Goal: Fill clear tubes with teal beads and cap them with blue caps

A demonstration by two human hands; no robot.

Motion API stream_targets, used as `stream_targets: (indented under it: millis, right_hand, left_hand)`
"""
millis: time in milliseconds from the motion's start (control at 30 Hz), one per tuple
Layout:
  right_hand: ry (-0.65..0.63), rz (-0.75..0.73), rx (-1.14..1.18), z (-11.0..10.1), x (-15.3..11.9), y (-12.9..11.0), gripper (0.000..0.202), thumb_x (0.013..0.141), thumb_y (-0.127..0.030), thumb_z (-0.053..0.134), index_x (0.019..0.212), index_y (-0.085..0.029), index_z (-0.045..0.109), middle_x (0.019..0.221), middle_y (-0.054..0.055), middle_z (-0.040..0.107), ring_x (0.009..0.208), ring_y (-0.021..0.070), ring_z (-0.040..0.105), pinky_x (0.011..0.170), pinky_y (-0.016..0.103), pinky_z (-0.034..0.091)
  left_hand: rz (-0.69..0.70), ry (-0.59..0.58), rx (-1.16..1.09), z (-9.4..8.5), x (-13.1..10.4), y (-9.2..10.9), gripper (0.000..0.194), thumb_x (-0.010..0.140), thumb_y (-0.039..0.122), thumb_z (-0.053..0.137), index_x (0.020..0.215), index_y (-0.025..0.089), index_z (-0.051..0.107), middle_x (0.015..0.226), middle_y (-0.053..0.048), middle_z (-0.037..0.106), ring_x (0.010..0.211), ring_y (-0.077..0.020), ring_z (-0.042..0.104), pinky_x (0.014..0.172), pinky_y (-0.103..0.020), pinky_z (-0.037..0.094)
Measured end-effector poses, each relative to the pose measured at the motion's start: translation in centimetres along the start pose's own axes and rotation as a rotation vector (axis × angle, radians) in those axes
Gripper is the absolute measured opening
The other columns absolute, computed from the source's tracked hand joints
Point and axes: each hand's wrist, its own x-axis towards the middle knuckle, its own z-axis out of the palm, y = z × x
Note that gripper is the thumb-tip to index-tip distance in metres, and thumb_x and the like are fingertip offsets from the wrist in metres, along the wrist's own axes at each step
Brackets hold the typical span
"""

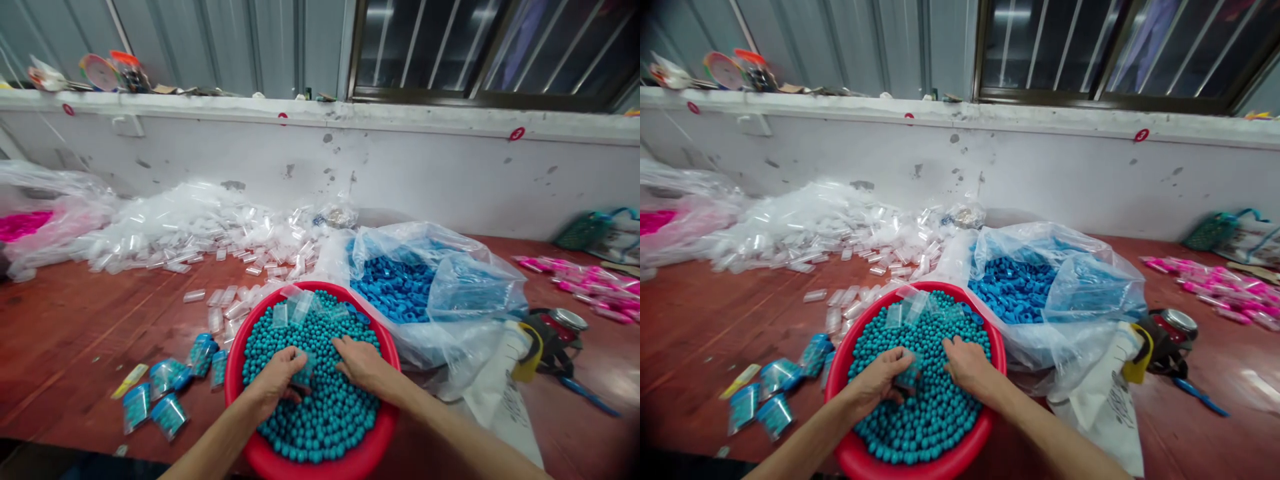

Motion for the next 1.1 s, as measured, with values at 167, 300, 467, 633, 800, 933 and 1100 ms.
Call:
stream_targets:
  millis: [167,300,467,633,800,933,1100]
  right_hand:
    - [-0.110,-0.010,0.020,1.0,1.3,-0.3,0.019,0.072,-0.012,0.051,0.091,-0.015,0.055,0.084,0.006,0.060,0.074,0.0181,0.057,0.065,0.028,0.043]
    - [-0.162,-0.004,0.125,0.0,2.3,-1.0,0.028,0.083,-0.017,0.036,0.107,-0.015,0.050,0.061,-0.002,0.057,0.048,0.0110,0.052,0.049,0.021,0.042]
    - [-0.001,-0.201,0.250,-1.4,1.6,-2.5,0.031,0.079,-0.015,0.040,0.105,-0.017,0.056,0.100,0.006,0.061,0.093,0.0174,0.055,0.080,0.028,0.041]
    - [-0.021,-0.118,0.479,-1.6,1.6,-2.2,0.019,0.077,-0.020,0.045,0.088,-0.017,0.060,0.067,-0.001,0.059,0.064,0.0126,0.055,0.063,0.023,0.043]
    - [-0.120,-0.032,0.594,-1.3,2.0,-1.3,0.012,0.078,-0.020,0.041,0.082,-0.018,0.053,0.040,-0.011,0.033,0.032,0.0061,0.031,0.037,0.017,0.029]
    - [-0.118,-0.049,0.584,-1.0,1.9,-1.2,0.010,0.078,-0.018,0.042,0.080,-0.018,0.052,0.041,-0.011,0.032,0.034,0.0061,0.031,0.038,0.017,0.028]
    - [-0.041,-0.111,0.481,-1.1,0.9,-1.3,0.011,0.077,-0.016,0.046,0.076,-0.017,0.057,0.056,-0.006,0.048,0.051,0.0076,0.044,0.051,0.018,0.034]
  left_hand:
    - [0.043,0.074,0.170,-0.1,0.6,-0.6,0.037,0.064,0.052,0.053,0.075,0.018,0.042,0.059,0.004,0.055,0.039,-0.0076,0.051,0.031,-0.014,0.026]
    - [0.047,0.080,0.151,0.1,0.3,-0.7,0.034,0.063,0.048,0.054,0.075,0.018,0.042,0.055,0.007,0.050,0.039,-0.0069,0.048,0.033,-0.015,0.030]
    - [0.044,-0.048,-0.013,0.4,-0.2,-0.2,0.029,0.065,0.039,0.056,0.081,0.019,0.043,0.057,0.007,0.048,0.045,-0.0083,0.051,0.038,-0.018,0.037]
    - [0.051,-0.146,-0.120,0.6,-0.4,0.1,0.029,0.069,0.038,0.056,0.085,0.018,0.042,0.062,0.004,0.054,0.047,-0.0091,0.054,0.041,-0.018,0.039]
    - [0.033,-0.266,-0.159,0.6,-0.3,-0.1,0.028,0.070,0.037,0.056,0.084,0.019,0.040,0.062,0.002,0.056,0.047,-0.0110,0.057,0.039,-0.018,0.040]
    - [0.067,-0.299,-0.183,0.4,-0.2,-0.4,0.029,0.071,0.039,0.056,0.083,0.017,0.042,0.063,0.000,0.057,0.043,-0.0097,0.055,0.033,-0.015,0.033]
    - [0.108,-0.303,-0.193,0.5,-0.6,-0.2,0.028,0.073,0.040,0.055,0.082,0.017,0.042,0.064,0.000,0.058,0.041,-0.0080,0.053,0.032,-0.014,0.029]
